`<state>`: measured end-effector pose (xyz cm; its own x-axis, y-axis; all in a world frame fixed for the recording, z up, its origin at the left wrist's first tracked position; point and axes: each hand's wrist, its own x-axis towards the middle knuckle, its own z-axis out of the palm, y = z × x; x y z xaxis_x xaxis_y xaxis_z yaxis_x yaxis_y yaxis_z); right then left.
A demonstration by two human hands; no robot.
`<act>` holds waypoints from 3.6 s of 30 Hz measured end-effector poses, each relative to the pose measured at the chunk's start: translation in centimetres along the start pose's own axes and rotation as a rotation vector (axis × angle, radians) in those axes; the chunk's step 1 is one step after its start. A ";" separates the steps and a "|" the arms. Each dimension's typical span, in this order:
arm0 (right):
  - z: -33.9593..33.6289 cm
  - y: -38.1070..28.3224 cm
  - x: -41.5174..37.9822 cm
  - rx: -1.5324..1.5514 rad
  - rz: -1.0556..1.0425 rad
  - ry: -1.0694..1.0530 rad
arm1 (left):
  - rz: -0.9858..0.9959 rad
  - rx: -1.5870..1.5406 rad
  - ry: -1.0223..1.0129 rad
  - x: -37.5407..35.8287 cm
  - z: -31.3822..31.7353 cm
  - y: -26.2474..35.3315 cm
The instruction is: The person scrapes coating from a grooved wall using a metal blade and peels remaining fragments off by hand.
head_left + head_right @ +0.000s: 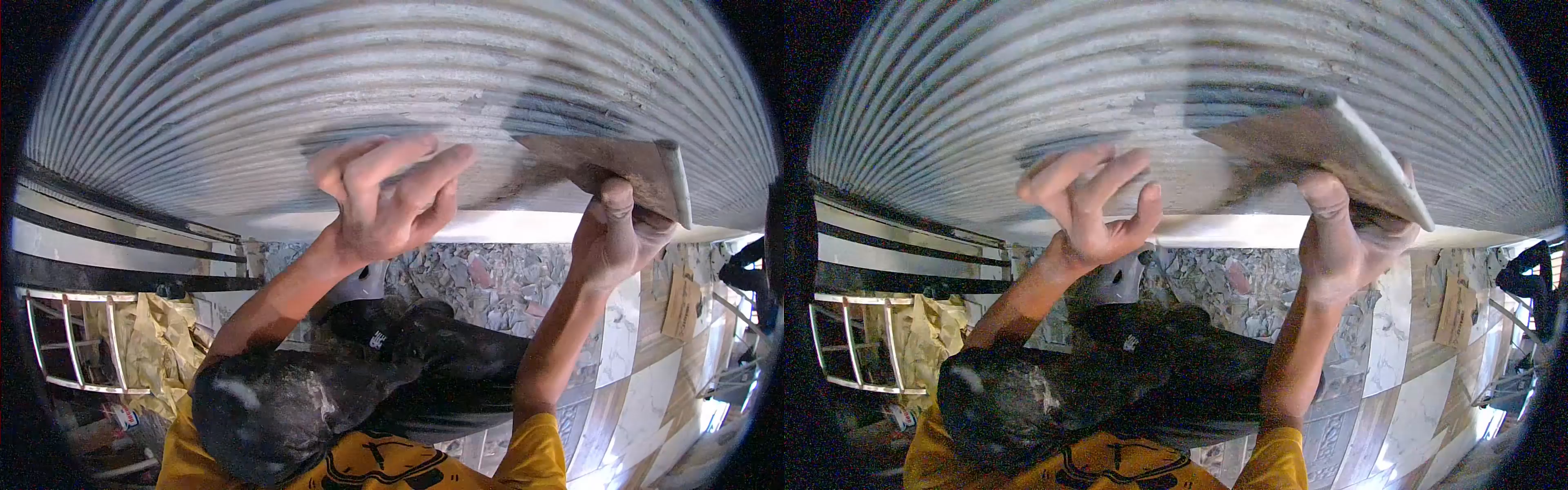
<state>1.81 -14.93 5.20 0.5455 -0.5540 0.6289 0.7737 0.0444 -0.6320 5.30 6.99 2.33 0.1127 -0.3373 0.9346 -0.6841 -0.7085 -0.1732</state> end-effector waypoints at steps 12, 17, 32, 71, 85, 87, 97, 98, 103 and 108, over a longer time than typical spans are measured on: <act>3.5 0.5 -2.5 0.014 0.044 0.084 | 0.045 0.087 -0.078 0.2 -0.7 -1.1; 4.6 0.8 -3.8 0.001 0.050 0.314 | -0.009 0.021 -0.068 0.6 -0.8 -0.9; 7.8 2.5 -7.1 0.208 0.084 0.567 | 0.225 0.227 -0.066 2.4 -1.4 -3.0; 8.9 1.8 -8.5 0.293 0.132 0.414 | 0.153 0.136 -0.061 2.5 -1.8 -2.8; 10.5 0.7 -8.0 0.238 0.313 0.538 | 0.193 0.254 -0.133 2.5 -2.1 -2.9; 10.5 0.9 -8.1 0.253 0.313 0.534 | 0.200 0.257 -0.138 2.6 -2.1 -2.9; 10.7 2.3 -8.9 0.248 0.268 0.576 | 0.176 0.230 -0.120 2.3 -2.0 -2.9; 11.0 2.2 -8.8 0.256 0.263 0.620 | 0.177 0.231 -0.119 2.3 -1.9 -2.9; 10.6 2.2 -8.5 0.306 0.288 0.538 | 0.111 0.239 -0.092 2.1 -1.6 -2.5; 9.6 2.6 -8.5 0.405 0.322 0.433 | 0.120 0.247 -0.102 2.0 -1.6 -2.6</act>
<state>2.23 -2.14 2.57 0.6560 -0.7406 0.1453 0.6997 0.5246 -0.4850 6.17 9.11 5.15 0.1217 -0.4799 0.8688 -0.5023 -0.7848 -0.3631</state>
